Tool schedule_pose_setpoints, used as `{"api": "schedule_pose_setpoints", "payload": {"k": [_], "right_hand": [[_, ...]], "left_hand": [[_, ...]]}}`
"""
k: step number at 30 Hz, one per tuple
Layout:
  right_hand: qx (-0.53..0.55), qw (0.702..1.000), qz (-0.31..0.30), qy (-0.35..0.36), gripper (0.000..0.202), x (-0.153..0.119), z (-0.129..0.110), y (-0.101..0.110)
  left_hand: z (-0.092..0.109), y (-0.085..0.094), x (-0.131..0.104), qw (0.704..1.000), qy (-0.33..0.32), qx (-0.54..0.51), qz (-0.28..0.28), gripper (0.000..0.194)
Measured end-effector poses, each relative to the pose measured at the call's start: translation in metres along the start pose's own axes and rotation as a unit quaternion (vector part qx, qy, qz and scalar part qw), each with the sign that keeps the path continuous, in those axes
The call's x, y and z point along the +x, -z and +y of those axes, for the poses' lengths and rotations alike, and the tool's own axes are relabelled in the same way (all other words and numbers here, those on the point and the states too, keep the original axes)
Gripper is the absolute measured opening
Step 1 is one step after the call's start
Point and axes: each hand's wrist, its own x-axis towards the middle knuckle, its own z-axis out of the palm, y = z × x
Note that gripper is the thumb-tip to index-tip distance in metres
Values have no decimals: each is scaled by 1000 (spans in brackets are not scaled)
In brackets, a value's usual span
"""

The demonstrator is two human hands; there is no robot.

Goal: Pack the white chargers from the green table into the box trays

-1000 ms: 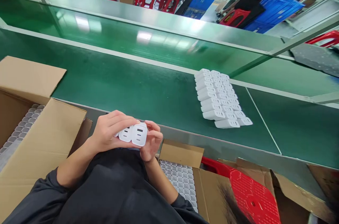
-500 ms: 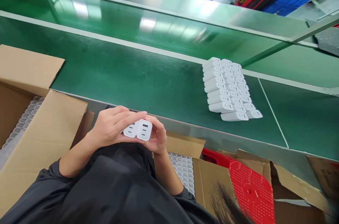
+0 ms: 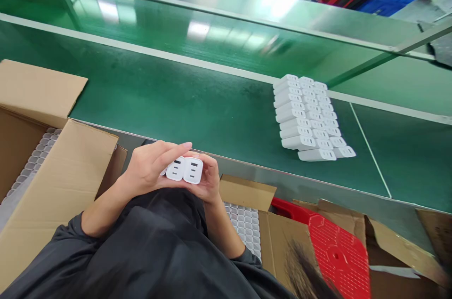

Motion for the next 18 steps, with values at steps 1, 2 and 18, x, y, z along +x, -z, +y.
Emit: {"api": "schedule_pose_setpoints", "payload": {"k": [1, 2, 18], "right_hand": [[2, 1000, -2, -5, 60, 0, 1, 0], [4, 1000, 0, -8, 60, -1, 1, -1], [-56, 998, 31, -9, 64, -8, 8, -16]], "left_hand": [[0, 0, 0, 1000, 4, 1, -3, 82], [0, 0, 0, 1000, 9, 3, -5, 82], [-10, 1, -14, 998, 63, -16, -5, 60]]}}
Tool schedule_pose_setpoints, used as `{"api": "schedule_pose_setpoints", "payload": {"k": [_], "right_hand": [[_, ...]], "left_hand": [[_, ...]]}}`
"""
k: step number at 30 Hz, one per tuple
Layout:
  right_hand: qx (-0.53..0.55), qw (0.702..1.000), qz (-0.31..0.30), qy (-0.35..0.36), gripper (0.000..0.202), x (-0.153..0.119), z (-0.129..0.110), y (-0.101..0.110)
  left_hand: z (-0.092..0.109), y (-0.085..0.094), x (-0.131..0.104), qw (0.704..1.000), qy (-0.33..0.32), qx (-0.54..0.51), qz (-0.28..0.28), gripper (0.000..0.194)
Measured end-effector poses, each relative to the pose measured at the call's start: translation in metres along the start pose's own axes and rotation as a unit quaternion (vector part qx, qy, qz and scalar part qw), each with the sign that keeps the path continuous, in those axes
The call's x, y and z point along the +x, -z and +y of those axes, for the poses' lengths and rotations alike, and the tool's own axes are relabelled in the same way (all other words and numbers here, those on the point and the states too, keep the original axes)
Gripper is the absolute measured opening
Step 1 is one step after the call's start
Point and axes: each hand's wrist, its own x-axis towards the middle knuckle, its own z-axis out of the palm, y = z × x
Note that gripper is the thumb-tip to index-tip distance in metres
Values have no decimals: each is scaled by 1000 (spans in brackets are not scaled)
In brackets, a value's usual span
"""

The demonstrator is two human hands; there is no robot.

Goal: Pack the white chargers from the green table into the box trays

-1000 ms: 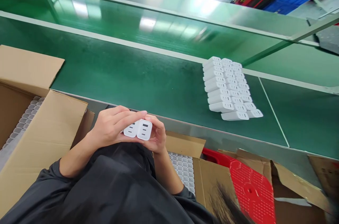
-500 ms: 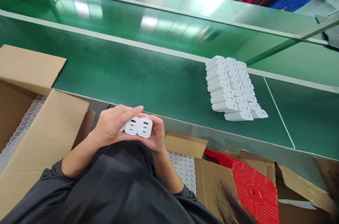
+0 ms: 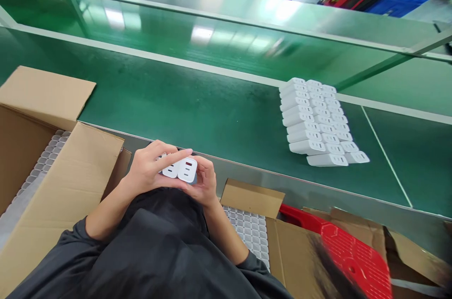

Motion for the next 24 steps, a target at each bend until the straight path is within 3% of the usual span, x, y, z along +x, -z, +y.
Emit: {"api": "schedule_pose_setpoints", "payload": {"k": [3, 5, 7, 9, 13, 18, 22, 24], "right_hand": [[-43, 999, -1, -21, 61, 1, -1, -4], [-32, 998, -29, -34, 68, 6, -4, -9], [-24, 997, -64, -36, 79, 12, -10, -17], [-55, 994, -86, -30, 78, 19, -17, -26], [-103, 989, -105, 5, 64, 34, -26, -43], [-90, 981, -169, 9, 62, 50, -32, -55], [-116, 973, -200, 19, 66, 58, -33, -67], [-129, 973, -186, 43, 68, 59, -33, -74]], "left_hand": [[-7, 1, -7, 994, 77, -72, 1, 44], [-13, 0, -14, 968, 188, -167, 25, 43], [-17, -2, -23, 905, 316, -275, 73, 46], [-20, -3, -30, 834, 399, -361, 121, 52], [-20, 2, -41, 756, 434, -457, 174, 62], [-23, 14, -53, 654, 456, -581, 164, 68], [-29, 20, -57, 530, 522, -628, 229, 51], [-31, 24, -57, 462, 547, -650, 256, 43]]}}
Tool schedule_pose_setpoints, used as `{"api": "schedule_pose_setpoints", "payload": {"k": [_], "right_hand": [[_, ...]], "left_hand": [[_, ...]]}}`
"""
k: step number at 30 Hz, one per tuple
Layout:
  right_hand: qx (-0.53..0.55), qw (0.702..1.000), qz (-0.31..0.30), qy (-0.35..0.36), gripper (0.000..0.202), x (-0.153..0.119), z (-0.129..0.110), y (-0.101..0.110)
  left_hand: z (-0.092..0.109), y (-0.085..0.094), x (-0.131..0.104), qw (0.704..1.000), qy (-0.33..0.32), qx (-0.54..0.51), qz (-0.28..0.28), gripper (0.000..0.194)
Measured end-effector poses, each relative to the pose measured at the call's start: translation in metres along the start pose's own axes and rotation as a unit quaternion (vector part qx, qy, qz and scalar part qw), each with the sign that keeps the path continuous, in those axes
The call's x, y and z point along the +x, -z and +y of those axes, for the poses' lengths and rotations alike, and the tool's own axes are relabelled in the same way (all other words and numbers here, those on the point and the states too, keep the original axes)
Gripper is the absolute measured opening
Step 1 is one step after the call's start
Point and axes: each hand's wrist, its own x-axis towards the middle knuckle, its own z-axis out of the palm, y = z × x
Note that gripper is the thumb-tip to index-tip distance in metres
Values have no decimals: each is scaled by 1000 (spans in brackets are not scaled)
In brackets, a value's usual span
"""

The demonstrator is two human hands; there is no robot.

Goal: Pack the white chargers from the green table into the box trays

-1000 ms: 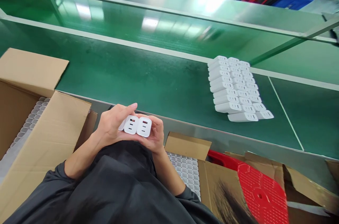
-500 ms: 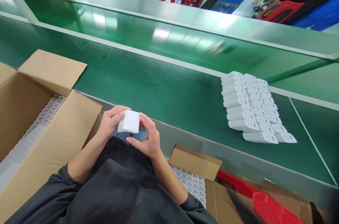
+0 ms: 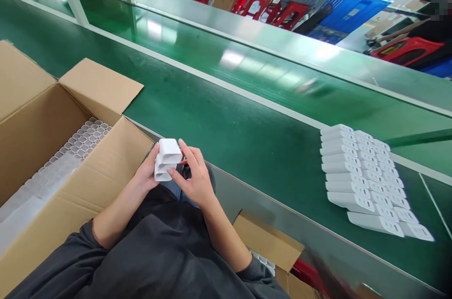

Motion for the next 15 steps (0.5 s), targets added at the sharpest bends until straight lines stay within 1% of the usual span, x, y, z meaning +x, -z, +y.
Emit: {"api": "schedule_pose_setpoints", "payload": {"k": [2, 4, 7, 9, 11, 15], "right_hand": [[-33, 998, 29, 38, 64, 4, -2, -5], [-80, 993, 31, 83, 52, 10, -4, -9], [-131, 984, -33, 120, 34, 24, -9, -16], [-147, 976, -84, 134, 31, 35, -13, -23], [-156, 968, -122, 151, 29, 45, -16, -33], [-157, 958, -158, 182, 23, 57, -21, -51]], "left_hand": [[5, 1, -1, 999, 23, -45, 20, 43], [10, 4, -5, 996, 30, -76, 36, 43], [16, 11, -11, 992, 19, -110, 60, 42], [20, 17, -15, 989, 4, -126, 76, 42], [24, 24, -17, 987, -10, -135, 90, 43], [25, 35, -23, 983, -38, -123, 129, 39]]}}
